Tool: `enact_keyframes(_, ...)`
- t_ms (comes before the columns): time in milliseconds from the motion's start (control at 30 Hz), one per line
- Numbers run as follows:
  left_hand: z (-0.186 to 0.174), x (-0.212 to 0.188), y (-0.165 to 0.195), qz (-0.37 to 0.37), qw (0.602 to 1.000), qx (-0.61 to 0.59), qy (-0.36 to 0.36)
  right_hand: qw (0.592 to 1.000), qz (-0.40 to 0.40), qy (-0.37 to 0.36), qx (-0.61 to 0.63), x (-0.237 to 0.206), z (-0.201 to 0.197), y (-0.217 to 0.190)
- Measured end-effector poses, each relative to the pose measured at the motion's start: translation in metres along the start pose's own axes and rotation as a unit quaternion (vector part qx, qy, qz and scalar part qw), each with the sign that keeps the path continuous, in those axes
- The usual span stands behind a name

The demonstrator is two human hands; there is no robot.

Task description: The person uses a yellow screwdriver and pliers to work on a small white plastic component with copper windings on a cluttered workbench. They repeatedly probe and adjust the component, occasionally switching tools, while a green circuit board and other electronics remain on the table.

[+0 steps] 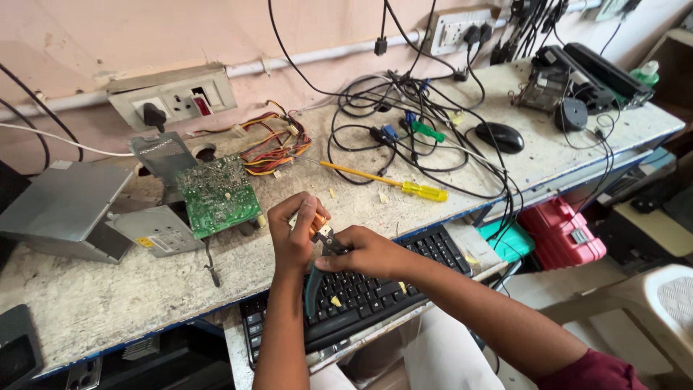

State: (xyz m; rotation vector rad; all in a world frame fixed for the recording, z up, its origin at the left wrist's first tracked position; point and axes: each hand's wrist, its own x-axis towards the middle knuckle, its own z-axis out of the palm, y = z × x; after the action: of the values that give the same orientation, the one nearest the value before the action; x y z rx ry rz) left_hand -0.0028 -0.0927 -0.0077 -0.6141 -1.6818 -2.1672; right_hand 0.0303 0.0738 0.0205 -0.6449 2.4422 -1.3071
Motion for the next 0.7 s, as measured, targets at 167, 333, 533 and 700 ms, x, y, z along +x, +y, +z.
enact_keyframes(167,-0.004,0.008,0.005,-0.047,0.988,0.146,-0.028,0.998,-0.008,0.012,-0.068,0.018,-0.03,0.009)
enact_keyframes(333,-0.007,0.008,0.004,-0.057,0.973,0.206,-0.083,0.989,0.095,-0.109,0.039,0.038,-0.044,0.036)
enact_keyframes(533,-0.009,0.008,0.005,-0.109,0.926,0.351,-0.081,0.971,0.088,-0.052,-0.216,0.04,-0.038,0.037)
enact_keyframes(700,-0.002,0.01,0.014,-0.078,0.884,0.46,-0.037,0.939,0.127,-0.042,-0.318,0.042,-0.033,0.013)
